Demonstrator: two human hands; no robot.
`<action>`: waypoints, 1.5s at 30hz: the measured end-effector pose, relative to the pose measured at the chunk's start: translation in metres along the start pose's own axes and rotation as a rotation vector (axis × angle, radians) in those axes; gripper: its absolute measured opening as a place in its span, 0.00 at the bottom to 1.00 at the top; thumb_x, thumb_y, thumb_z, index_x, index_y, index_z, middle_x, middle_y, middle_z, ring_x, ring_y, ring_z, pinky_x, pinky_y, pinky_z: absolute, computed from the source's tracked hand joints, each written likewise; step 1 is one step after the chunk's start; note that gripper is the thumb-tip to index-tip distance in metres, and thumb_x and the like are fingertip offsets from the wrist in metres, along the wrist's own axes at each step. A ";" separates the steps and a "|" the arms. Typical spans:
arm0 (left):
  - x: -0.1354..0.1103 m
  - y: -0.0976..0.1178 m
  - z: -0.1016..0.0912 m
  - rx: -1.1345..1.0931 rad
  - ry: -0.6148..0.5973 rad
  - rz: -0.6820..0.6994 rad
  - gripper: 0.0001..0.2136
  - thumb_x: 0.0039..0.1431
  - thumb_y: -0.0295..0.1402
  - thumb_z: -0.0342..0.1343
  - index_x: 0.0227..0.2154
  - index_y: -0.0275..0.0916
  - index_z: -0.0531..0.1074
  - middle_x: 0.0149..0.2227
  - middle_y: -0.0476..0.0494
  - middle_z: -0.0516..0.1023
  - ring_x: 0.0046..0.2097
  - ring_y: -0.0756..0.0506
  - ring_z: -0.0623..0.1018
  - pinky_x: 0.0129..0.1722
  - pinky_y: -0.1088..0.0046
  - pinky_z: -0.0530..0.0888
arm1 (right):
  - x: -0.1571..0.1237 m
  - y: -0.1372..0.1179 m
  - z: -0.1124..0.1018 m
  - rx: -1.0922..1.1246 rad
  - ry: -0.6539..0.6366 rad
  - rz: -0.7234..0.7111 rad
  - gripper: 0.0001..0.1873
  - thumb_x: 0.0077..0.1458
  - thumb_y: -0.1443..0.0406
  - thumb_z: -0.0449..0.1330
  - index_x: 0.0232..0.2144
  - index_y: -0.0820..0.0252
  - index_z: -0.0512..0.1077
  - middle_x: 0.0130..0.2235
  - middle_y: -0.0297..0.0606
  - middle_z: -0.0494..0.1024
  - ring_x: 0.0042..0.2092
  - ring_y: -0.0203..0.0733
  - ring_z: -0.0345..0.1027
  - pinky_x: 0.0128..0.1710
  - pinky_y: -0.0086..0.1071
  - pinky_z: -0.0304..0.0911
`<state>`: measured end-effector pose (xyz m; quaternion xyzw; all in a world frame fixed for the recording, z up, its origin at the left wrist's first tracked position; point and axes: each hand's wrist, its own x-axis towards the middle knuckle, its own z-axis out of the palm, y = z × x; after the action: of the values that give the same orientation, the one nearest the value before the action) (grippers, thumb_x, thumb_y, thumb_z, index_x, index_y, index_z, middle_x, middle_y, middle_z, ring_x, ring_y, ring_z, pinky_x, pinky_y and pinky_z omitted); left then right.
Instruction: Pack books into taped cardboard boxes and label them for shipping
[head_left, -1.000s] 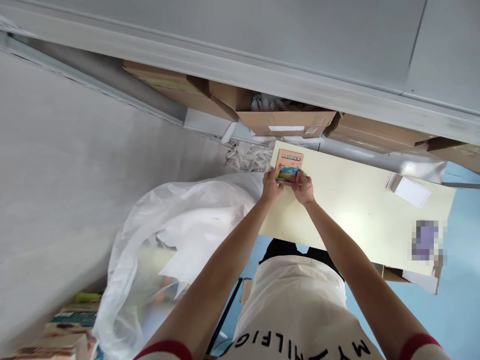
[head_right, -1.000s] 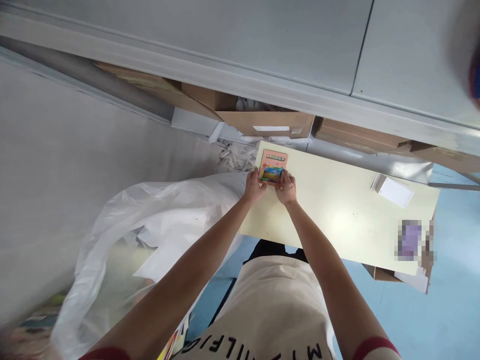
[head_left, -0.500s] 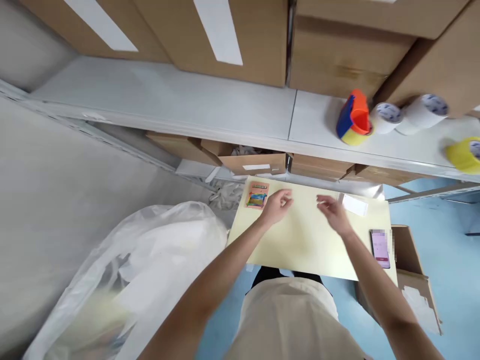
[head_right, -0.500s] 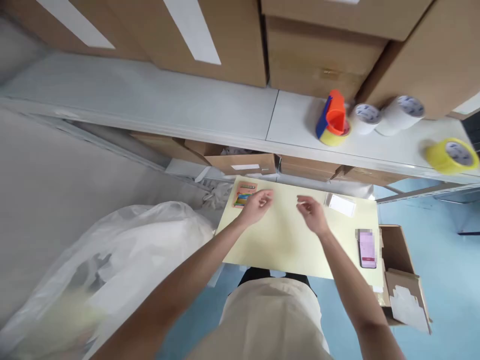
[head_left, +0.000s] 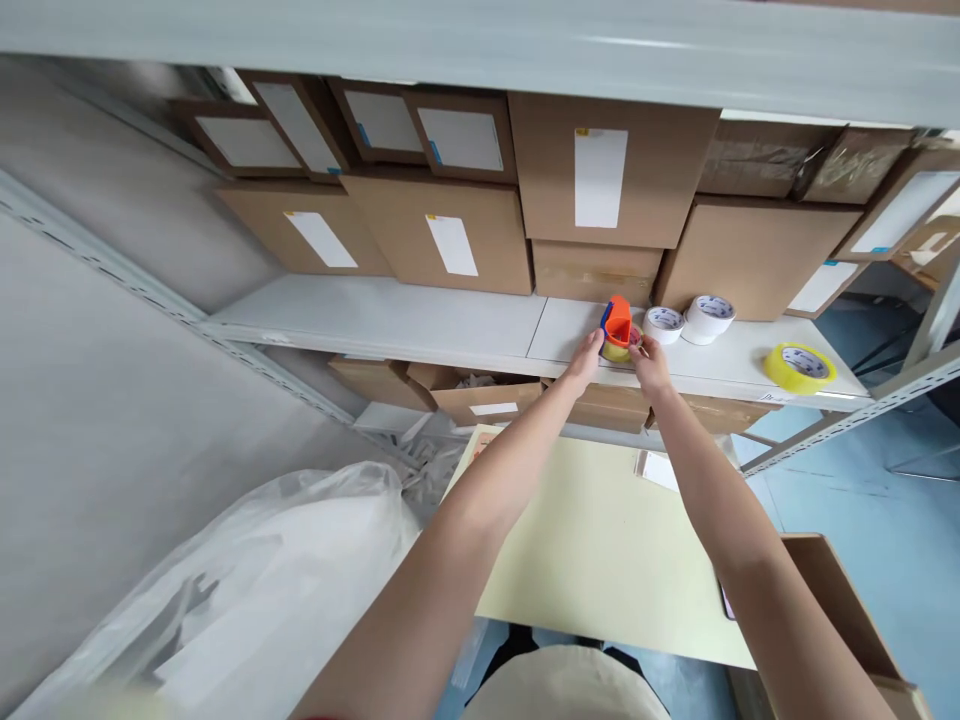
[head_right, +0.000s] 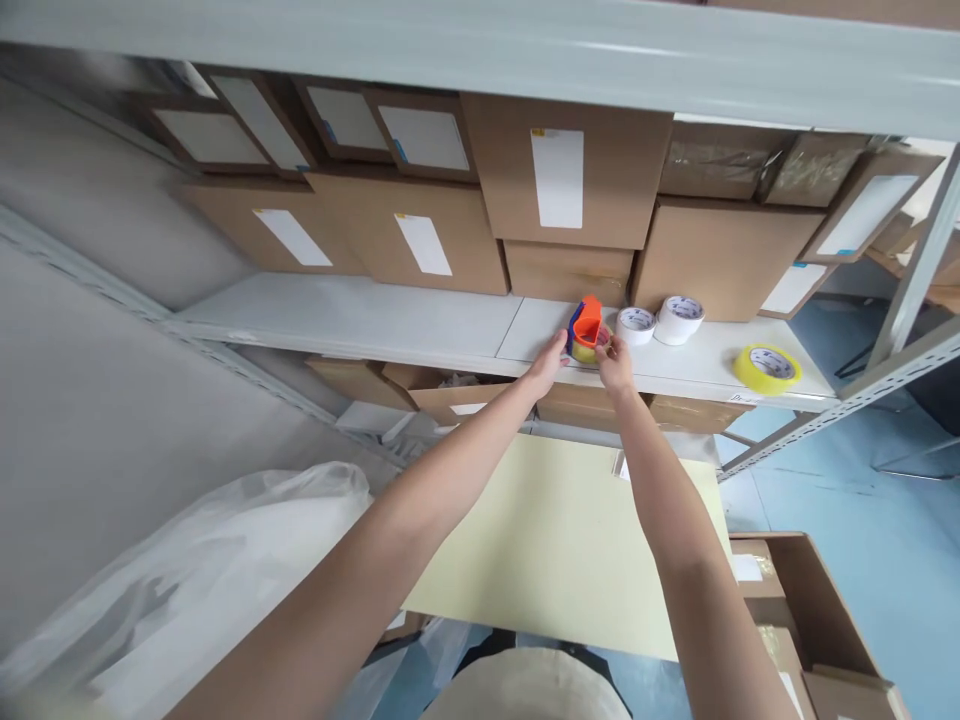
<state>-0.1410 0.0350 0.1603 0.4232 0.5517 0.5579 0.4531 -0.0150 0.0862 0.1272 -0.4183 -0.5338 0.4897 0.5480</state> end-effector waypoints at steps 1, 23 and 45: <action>-0.005 0.002 0.000 -0.021 0.004 0.006 0.20 0.68 0.45 0.44 0.54 0.41 0.69 0.60 0.39 0.71 0.59 0.40 0.72 0.54 0.60 0.72 | -0.004 -0.002 -0.001 0.034 0.018 0.013 0.22 0.46 0.56 0.64 0.44 0.56 0.69 0.48 0.41 0.77 0.51 0.45 0.70 0.51 0.44 0.66; -0.287 -0.226 0.052 -0.004 -0.243 -0.504 0.34 0.56 0.59 0.49 0.59 0.42 0.60 0.64 0.34 0.62 0.63 0.37 0.65 0.57 0.56 0.67 | -0.344 0.144 -0.164 -0.378 0.217 0.428 0.20 0.46 0.49 0.62 0.33 0.58 0.70 0.37 0.46 0.80 0.41 0.49 0.75 0.43 0.47 0.72; -0.294 -0.266 0.049 0.107 -0.348 -0.793 0.37 0.50 0.55 0.60 0.57 0.36 0.63 0.61 0.27 0.66 0.61 0.36 0.69 0.60 0.58 0.64 | -0.356 0.176 -0.198 -0.602 0.253 0.416 0.24 0.52 0.52 0.56 0.47 0.59 0.65 0.51 0.51 0.72 0.52 0.52 0.68 0.49 0.49 0.69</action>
<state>-0.0154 -0.2448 -0.0957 0.2895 0.6151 0.2317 0.6959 0.1840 -0.2209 -0.1234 -0.7168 -0.4855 0.3563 0.3514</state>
